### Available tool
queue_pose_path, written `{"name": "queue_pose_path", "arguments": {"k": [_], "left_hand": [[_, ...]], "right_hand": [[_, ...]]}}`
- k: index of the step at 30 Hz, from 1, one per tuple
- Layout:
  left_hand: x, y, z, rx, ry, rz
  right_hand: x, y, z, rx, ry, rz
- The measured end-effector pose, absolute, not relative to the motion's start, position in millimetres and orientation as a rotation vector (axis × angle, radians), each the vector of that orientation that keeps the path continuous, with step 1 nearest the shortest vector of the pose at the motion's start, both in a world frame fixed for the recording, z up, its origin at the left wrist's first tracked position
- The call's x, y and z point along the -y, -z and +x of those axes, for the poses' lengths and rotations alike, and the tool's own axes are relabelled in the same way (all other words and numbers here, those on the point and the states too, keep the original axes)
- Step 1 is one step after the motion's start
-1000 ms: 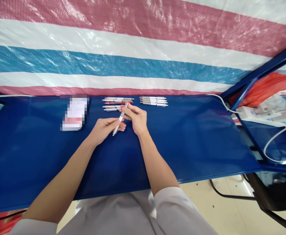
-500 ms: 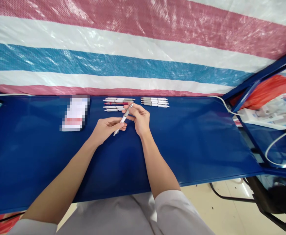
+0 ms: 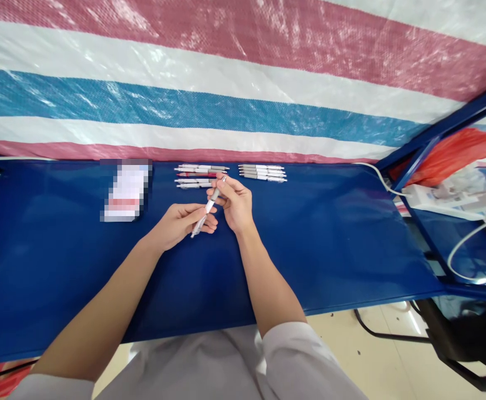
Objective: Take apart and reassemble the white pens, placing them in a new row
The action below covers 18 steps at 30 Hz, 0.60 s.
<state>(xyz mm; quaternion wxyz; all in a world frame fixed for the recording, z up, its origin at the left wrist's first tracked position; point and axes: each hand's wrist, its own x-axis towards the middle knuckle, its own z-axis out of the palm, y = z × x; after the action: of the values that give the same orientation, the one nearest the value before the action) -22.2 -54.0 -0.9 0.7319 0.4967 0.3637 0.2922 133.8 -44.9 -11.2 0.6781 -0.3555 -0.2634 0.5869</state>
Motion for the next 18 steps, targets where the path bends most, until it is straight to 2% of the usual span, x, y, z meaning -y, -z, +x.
{"name": "queue_pose_path", "arguments": {"k": [4,12,18], "left_hand": [[54.2,-0.4,-23.0,-0.811,-0.651,1.069],[53.3,8.0,-22.2,-1.062,-0.835,1.426],[48.7,3.9,-28.1,-0.840,-0.605,1.113]], "right_hand": [[45.5,10.6,133.1,0.602,-1.351,-0.763],[42.8,11.2,130.1,0.563,-1.281,-0.829],[43.6,13.9,132.0,0.550,-1.329,-0.851]]}}
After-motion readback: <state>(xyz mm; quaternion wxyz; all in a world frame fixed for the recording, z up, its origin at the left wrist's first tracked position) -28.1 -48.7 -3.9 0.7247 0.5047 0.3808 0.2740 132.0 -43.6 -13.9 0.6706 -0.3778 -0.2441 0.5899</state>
